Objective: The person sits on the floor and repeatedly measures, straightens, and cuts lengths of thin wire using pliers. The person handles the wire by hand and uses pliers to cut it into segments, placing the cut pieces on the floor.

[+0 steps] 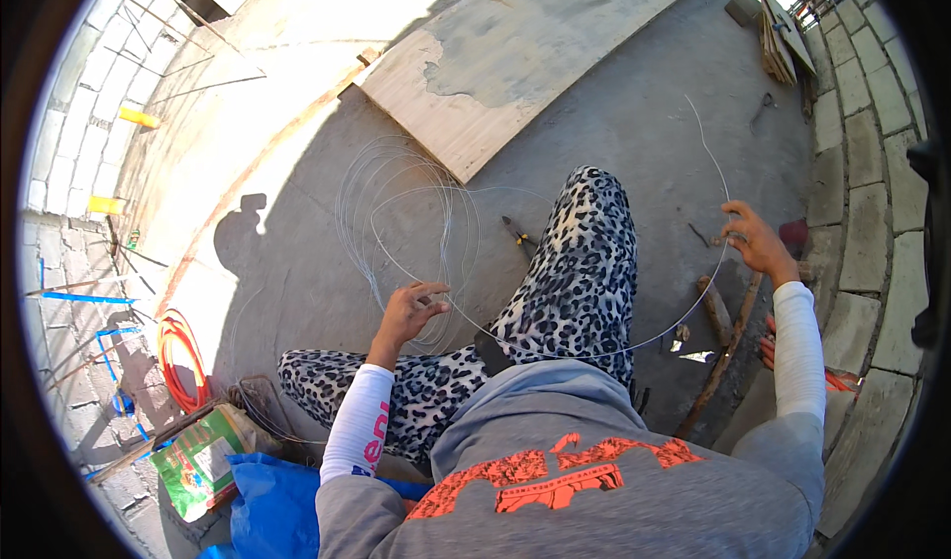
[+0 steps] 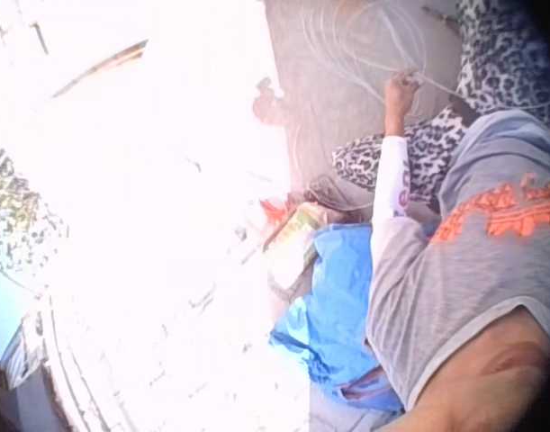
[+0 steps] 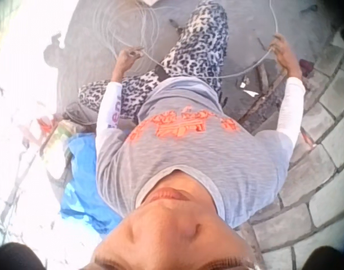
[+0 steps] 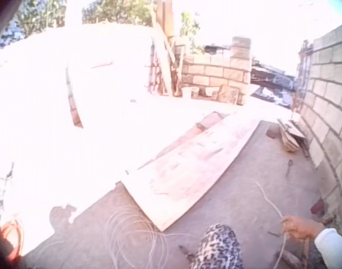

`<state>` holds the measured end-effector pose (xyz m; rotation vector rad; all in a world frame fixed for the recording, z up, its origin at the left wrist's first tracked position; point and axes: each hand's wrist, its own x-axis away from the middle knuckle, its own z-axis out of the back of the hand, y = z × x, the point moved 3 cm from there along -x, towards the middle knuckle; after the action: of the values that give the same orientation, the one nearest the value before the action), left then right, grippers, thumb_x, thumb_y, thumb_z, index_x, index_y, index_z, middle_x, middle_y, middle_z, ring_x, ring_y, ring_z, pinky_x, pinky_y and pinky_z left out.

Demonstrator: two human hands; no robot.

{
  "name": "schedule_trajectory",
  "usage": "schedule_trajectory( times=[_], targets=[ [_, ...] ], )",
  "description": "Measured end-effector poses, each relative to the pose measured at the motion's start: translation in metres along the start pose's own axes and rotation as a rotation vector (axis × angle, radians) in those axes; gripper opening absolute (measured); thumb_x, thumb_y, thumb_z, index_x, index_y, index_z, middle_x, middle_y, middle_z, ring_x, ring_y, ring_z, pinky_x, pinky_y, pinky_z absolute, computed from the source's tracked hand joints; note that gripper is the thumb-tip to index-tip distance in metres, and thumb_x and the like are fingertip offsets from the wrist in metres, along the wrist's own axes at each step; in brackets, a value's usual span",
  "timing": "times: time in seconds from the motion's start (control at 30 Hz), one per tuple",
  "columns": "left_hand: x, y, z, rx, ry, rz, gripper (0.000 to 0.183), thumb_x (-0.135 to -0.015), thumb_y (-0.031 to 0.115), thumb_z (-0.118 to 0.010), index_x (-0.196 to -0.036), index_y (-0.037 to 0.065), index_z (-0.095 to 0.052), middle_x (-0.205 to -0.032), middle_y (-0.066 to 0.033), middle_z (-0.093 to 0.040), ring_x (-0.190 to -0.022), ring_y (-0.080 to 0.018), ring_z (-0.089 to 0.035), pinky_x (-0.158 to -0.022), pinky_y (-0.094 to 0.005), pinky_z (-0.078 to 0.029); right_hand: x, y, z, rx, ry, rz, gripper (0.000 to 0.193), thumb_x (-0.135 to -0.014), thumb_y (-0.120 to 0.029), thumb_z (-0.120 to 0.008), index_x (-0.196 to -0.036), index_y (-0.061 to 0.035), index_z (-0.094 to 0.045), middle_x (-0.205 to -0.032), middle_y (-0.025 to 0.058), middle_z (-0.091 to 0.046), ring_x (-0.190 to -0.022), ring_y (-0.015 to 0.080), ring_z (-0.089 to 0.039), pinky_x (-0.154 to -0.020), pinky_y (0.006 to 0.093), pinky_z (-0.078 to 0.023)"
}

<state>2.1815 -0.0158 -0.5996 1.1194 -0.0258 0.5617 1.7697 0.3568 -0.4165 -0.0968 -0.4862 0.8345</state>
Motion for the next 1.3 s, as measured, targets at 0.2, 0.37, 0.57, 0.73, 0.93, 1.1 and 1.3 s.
schedule_trajectory(
  times=[0.2, 0.37, 0.57, 0.73, 0.93, 1.1, 1.3],
  targets=[
    [0.008, 0.008, -0.007, -0.151, 0.130, -0.132, 0.027, -0.071, 0.028, -0.077, -0.089, 0.010, -0.070, -0.098, -0.0079, -0.067, -0.076, -0.0214, -0.065, -0.068, -0.0342, -0.050, 0.002, 0.006, 0.004, 0.005, -0.018, -0.023, 0.010, -0.083, -0.004, -0.064, -0.092, -0.0072, -0.064, -0.132, 0.0033, -0.048, -0.116, 0.0270, -0.053, -0.094, 0.0374, -0.045],
    [0.011, 0.024, 0.001, -0.432, 0.176, -0.374, 0.021, -0.070, 0.024, -0.077, -0.078, 0.008, -0.066, -0.103, -0.0051, -0.065, -0.084, -0.0218, -0.063, -0.070, -0.0334, -0.049, 0.007, 0.030, 0.018, -0.102, 0.038, -0.114, 0.007, -0.085, -0.003, -0.062, -0.091, -0.0070, -0.062, -0.132, 0.0023, -0.048, -0.120, 0.0254, -0.050, -0.097, 0.0361, -0.044],
    [0.028, 0.039, 0.023, -0.267, 0.194, -0.322, 0.017, -0.075, 0.021, -0.074, -0.083, 0.007, -0.068, -0.097, -0.0061, -0.066, -0.083, -0.0231, -0.063, -0.070, -0.0325, -0.049, 0.010, 0.049, 0.027, -0.243, 0.200, -0.089, 0.010, -0.083, 0.000, -0.062, -0.089, -0.0077, -0.060, -0.130, 0.0016, -0.051, -0.121, 0.0248, -0.049, -0.098, 0.0369, -0.043],
    [0.039, 0.031, 0.006, 0.008, -0.254, 0.068, 0.024, -0.083, 0.025, -0.067, -0.098, 0.006, -0.068, -0.091, -0.0102, -0.067, -0.084, -0.0249, -0.064, -0.073, -0.0350, -0.050, 0.002, 0.031, 0.016, -0.191, 0.166, -0.046, 0.011, -0.080, 0.001, -0.064, -0.088, -0.0066, -0.062, -0.130, 0.0021, -0.051, -0.122, 0.0259, -0.048, -0.099, 0.0387, -0.042],
    [0.053, 0.049, 0.008, -0.629, 0.277, -0.158, 0.026, -0.078, 0.021, -0.070, -0.103, 0.017, -0.068, -0.085, -0.0095, -0.056, -0.080, -0.0271, -0.057, -0.072, -0.0386, -0.045, 0.002, -0.007, 0.003, 0.318, 0.023, 0.023, 0.009, -0.079, -0.006, -0.068, -0.088, -0.0051, -0.068, -0.134, 0.0031, -0.048, -0.121, 0.0302, -0.048, -0.099, 0.0378, -0.041],
    [0.062, 0.085, 0.040, -0.947, 0.685, -0.546, 0.022, -0.076, 0.024, -0.069, -0.098, 0.023, -0.067, -0.110, -0.0003, -0.054, -0.104, -0.0218, -0.051, -0.101, -0.0412, -0.031, -0.003, -0.002, -0.013, 0.019, 0.025, -0.055, 0.007, -0.082, -0.008, -0.066, -0.087, -0.0045, -0.070, -0.135, 0.0038, -0.050, -0.119, 0.0303, -0.050, -0.097, 0.0374, -0.042],
    [0.046, 0.104, 0.077, -0.736, 0.539, -0.761, 0.032, -0.073, 0.008, -0.070, -0.104, 0.015, -0.067, -0.077, 0.0003, -0.062, -0.075, -0.0170, -0.060, -0.081, -0.0345, -0.050, 0.014, 0.035, -0.018, -0.133, 0.080, -0.199, 0.010, -0.084, -0.009, -0.065, -0.089, -0.0015, -0.068, -0.128, 0.0080, -0.055, -0.112, 0.0319, -0.055, -0.094, 0.0372, -0.043]
  ],
)
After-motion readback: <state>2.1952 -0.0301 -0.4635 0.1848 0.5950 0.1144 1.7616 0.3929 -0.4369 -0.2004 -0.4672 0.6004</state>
